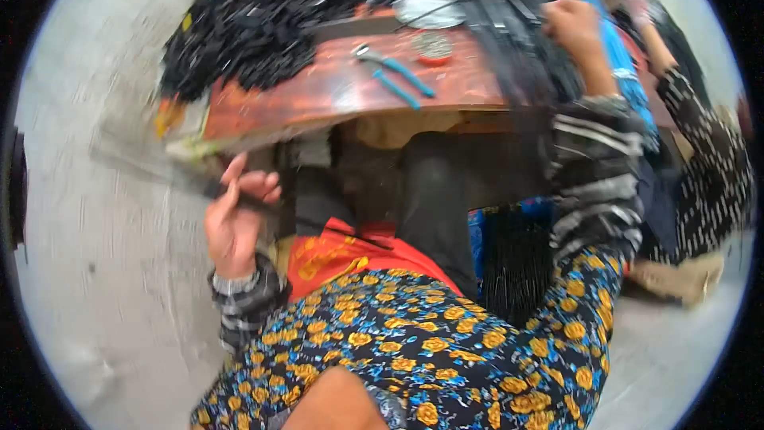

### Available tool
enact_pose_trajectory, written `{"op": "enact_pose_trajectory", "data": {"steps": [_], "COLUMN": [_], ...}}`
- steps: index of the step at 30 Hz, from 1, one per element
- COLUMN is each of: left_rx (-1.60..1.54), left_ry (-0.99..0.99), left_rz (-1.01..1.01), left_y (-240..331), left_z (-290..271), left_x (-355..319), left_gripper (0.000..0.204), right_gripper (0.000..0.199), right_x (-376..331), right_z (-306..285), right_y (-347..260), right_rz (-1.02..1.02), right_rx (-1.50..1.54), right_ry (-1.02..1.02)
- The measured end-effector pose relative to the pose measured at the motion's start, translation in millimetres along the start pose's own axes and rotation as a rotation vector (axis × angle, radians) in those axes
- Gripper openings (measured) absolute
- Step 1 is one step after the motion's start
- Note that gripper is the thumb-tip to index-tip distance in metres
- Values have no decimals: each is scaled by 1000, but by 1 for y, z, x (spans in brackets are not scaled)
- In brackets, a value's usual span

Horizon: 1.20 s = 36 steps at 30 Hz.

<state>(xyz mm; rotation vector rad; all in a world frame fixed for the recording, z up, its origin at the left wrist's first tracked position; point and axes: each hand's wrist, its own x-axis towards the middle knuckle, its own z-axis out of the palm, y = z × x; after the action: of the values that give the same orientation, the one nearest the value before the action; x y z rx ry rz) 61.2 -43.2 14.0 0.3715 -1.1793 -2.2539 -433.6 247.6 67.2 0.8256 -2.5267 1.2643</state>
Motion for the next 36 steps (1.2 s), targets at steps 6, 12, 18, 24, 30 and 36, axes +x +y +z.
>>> {"op": "enact_pose_trajectory", "data": {"steps": [6, 12, 18, 24, 30, 36], "left_rx": [-44, 3, 16, -124, -81, -9], "left_ry": [-90, 37, 96, 93, 262, 167], "left_rz": [-25, 22, 34, 75, 95, 124], "left_y": [14, 17, 5, 13, 18, 23], "left_z": [13, 60, 62, 13, -7, -51], "left_x": [3, -14, -4, -6, -9, -15], "left_gripper": [41, 41, 39, 43, 47, 52], "right_gripper": [22, 16, 20, 20, 13, 15], "right_x": [-75, -166, -202, -83, 28, 49], "right_z": [20, 115, 130, 186, 208, 207], "right_y": [-167, -220, -239, -170, -91, -75], "right_rz": [-257, -677, -645, -587, -342, -560], "right_rx": [291, 496, 473, 51, -485, -660], "right_ry": [-162, -341, -805, -629, -345, -325]}}
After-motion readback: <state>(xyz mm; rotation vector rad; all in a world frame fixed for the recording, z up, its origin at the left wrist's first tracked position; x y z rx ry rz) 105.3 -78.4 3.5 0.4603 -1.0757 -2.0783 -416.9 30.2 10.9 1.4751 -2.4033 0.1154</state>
